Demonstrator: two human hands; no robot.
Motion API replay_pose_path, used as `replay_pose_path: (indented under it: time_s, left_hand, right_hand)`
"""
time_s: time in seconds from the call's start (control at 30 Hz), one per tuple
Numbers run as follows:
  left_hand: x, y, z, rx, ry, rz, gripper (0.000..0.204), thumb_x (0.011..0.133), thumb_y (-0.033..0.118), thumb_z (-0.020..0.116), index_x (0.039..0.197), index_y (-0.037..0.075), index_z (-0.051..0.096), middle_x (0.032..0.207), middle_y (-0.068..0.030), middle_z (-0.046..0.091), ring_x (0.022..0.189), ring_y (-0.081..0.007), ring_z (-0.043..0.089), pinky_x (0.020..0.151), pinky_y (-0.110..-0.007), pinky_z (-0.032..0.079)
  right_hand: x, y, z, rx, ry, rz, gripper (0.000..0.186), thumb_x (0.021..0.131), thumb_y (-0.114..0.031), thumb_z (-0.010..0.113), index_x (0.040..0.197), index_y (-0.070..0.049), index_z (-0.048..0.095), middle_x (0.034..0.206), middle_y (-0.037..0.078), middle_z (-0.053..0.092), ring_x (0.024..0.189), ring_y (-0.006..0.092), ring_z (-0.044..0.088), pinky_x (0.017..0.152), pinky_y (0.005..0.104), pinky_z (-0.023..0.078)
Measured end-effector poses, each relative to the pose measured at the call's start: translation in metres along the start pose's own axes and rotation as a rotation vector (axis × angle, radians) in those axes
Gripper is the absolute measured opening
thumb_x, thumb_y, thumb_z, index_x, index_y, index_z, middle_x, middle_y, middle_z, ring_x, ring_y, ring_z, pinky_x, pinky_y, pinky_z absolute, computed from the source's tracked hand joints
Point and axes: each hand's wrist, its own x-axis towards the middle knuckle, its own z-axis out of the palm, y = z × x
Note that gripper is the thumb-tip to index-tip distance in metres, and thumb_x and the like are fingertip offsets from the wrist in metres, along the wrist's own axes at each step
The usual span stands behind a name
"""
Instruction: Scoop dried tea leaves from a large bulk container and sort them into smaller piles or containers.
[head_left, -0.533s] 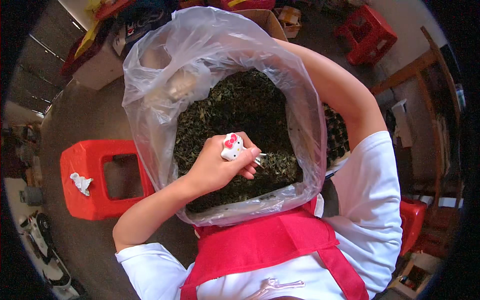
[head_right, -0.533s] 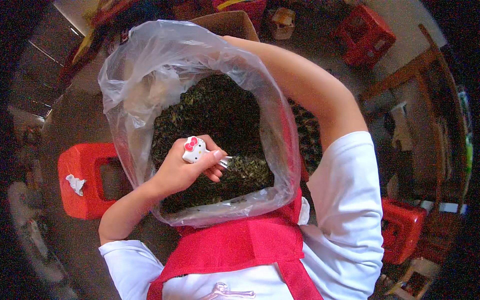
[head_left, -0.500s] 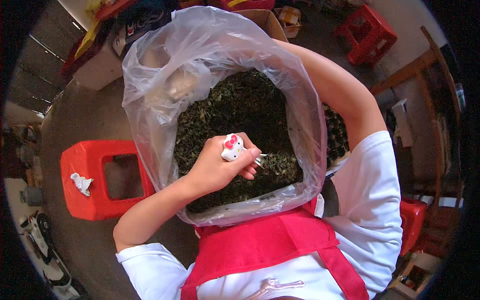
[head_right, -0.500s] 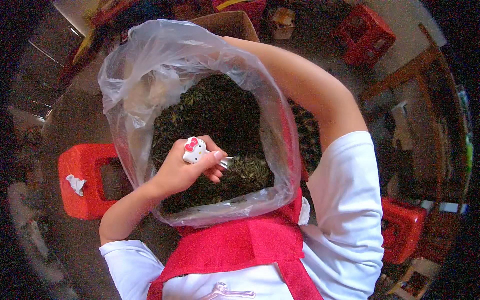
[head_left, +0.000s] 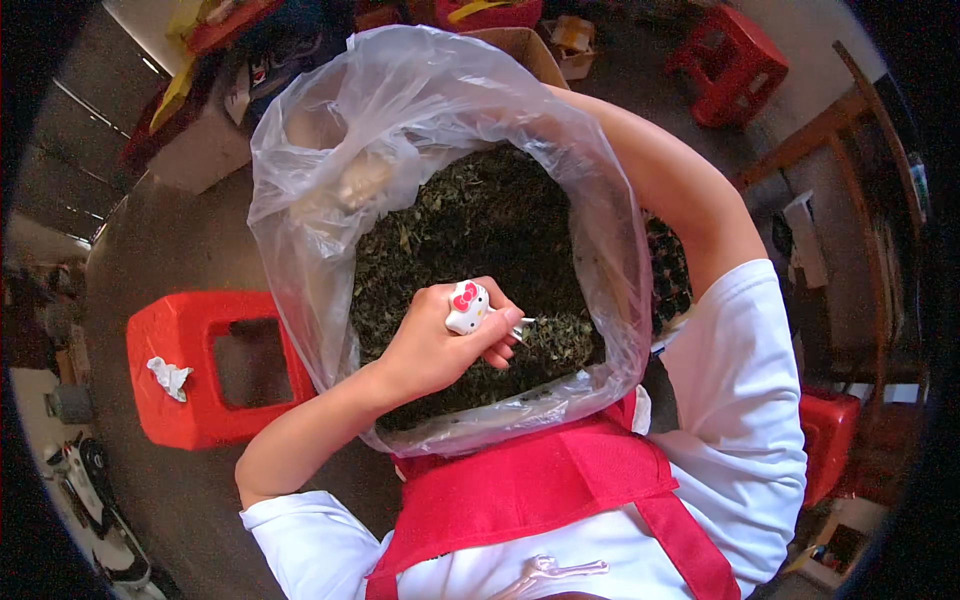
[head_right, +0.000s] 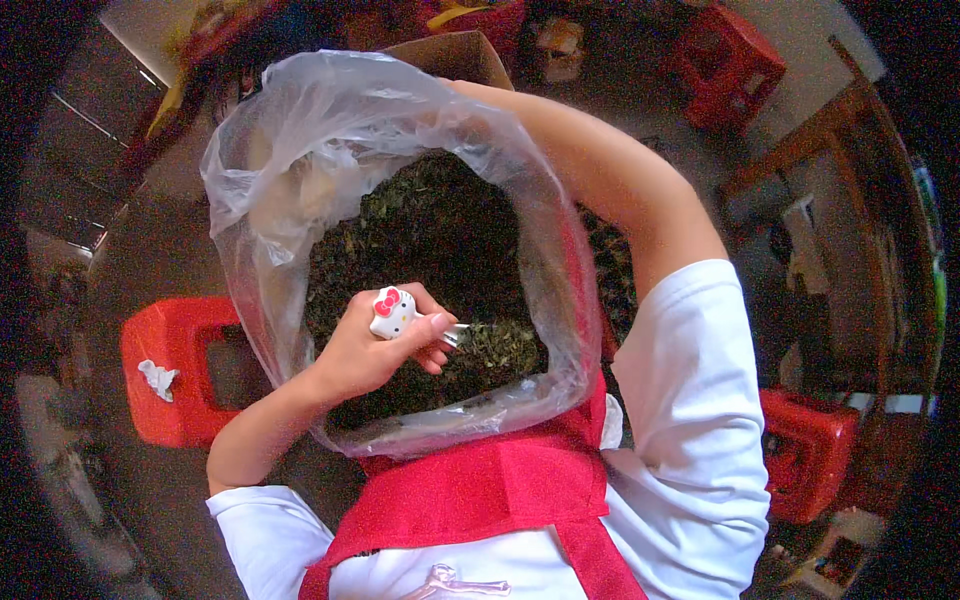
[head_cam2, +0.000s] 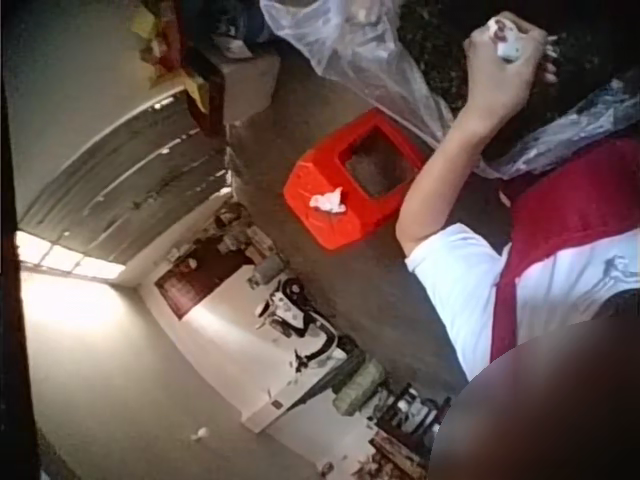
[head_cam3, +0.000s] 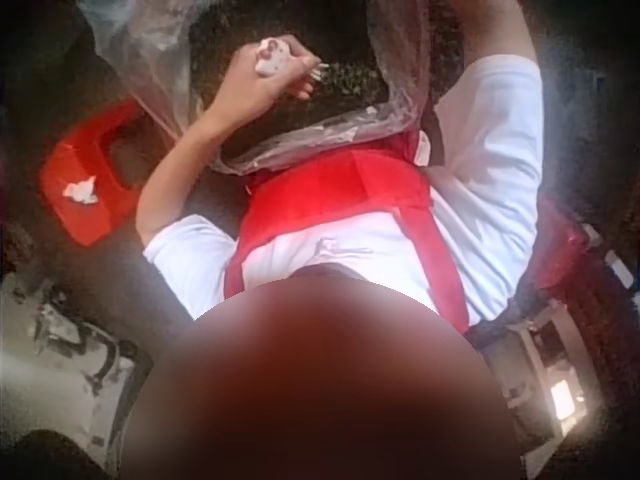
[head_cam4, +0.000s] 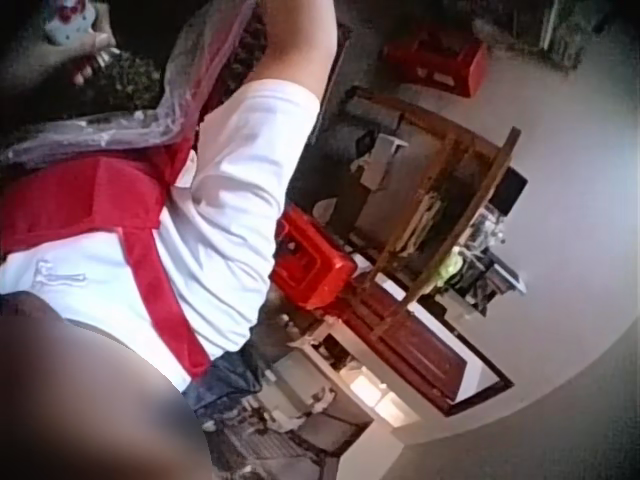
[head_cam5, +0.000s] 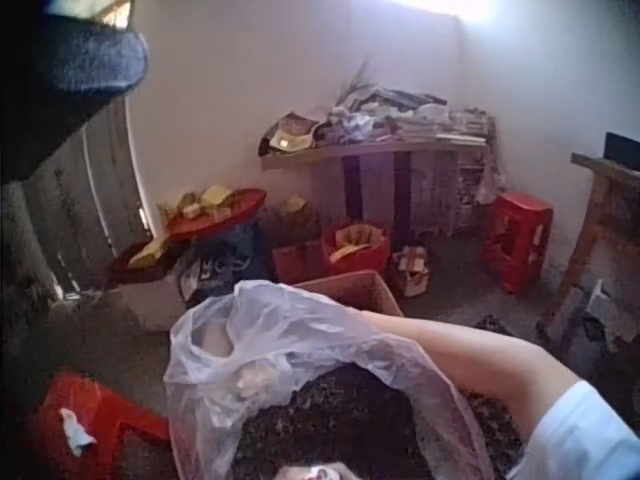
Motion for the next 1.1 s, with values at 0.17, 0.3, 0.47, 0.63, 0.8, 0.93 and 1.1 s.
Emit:
replay_pose_path:
  time_s: [0.17, 0.3, 0.47, 0.63, 0.8, 0.93, 1.1]
  left_hand:
    - [-0.007, -0.004, -0.008, -0.004, 0.077, -0.018, 0.021, 0.095, 0.018, 0.061, 0.094, -0.002, 0.061, 0.079, -0.0093, 0.066, 0.068, -0.0136, 0.066, 0.060, -0.028, 0.058]
    - [-0.003, 0.005, 0.002, -0.058, 0.081, -0.042, 0.019, 0.095, 0.016, 0.060, 0.091, -0.002, 0.060, 0.079, -0.0095, 0.066, 0.067, -0.0131, 0.066, 0.061, -0.027, 0.058]
    - [-0.003, 0.008, -0.001, -0.022, 0.057, 0.000, 0.021, 0.094, 0.018, 0.060, 0.095, -0.003, 0.061, 0.081, -0.0106, 0.066, 0.068, -0.0153, 0.066, 0.060, -0.029, 0.058]
    - [-0.028, 0.005, -0.024, -0.041, 0.118, 0.019, 0.020, 0.094, 0.016, 0.060, 0.094, -0.004, 0.062, 0.081, -0.0103, 0.066, 0.068, -0.0151, 0.067, 0.060, -0.028, 0.058]
    - [-0.039, 0.009, -0.034, -0.045, 0.245, 0.006, 0.019, 0.093, 0.016, 0.062, 0.094, -0.003, 0.063, 0.079, -0.0102, 0.066, 0.067, -0.0146, 0.066, 0.060, -0.028, 0.059]
    - [-0.047, 0.018, -0.039, 0.017, 0.333, 0.067, 0.020, 0.092, 0.016, 0.063, 0.095, -0.004, 0.063, 0.079, -0.0107, 0.066, 0.065, -0.0157, 0.066, 0.059, -0.028, 0.058]
    - [-0.068, 0.010, -0.060, 0.048, 0.540, 0.100, 0.021, 0.093, 0.018, 0.061, 0.095, -0.003, 0.061, 0.077, -0.0103, 0.065, 0.060, -0.0134, 0.064, 0.054, -0.025, 0.055]
  right_hand:
    - [-0.030, -0.017, -0.079, 0.122, -0.133, -0.025, 0.059, 0.076, -0.036, 0.069, 0.131, -0.018, 0.053, 0.118, 0.014, 0.064, 0.105, 0.0370, 0.062, 0.086, 0.0441, 0.051]
    - [-0.098, -0.009, -0.114, 0.547, 0.318, -0.197, 0.043, 0.091, -0.013, 0.060, 0.133, -0.013, 0.052, 0.118, 0.010, 0.062, 0.107, 0.0221, 0.060, 0.088, 0.0344, 0.049]
    - [-0.143, -0.006, -0.146, 0.584, 0.417, -0.113, 0.057, 0.079, -0.002, 0.063, 0.131, -0.015, 0.044, 0.115, 0.012, 0.063, 0.103, 0.0250, 0.063, 0.087, 0.0362, 0.051]
    - [-0.161, -0.032, -0.166, 0.592, 0.628, 0.044, 0.037, 0.079, 0.012, 0.054, 0.108, -0.005, 0.040, 0.092, 0.009, 0.054, 0.089, 0.0169, 0.059, 0.074, 0.0316, 0.053]
    - [-0.194, -0.064, -0.204, 0.738, 0.769, 0.095, 0.038, 0.082, 0.012, 0.053, 0.109, -0.008, 0.034, 0.091, 0.006, 0.051, 0.089, 0.0157, 0.058, 0.074, 0.0302, 0.052]
    - [-0.251, -0.105, -0.217, 0.984, 0.932, 0.107, 0.028, 0.087, 0.007, 0.053, 0.109, -0.005, 0.042, 0.094, 0.008, 0.056, 0.088, 0.0149, 0.059, 0.075, 0.0298, 0.051]
    - [-0.236, -0.127, -0.165, 0.711, 0.399, -0.280, 0.024, 0.072, 0.010, 0.059, 0.092, -0.001, 0.051, 0.079, 0.009, 0.053, 0.075, 0.0181, 0.057, 0.072, 0.0310, 0.050]
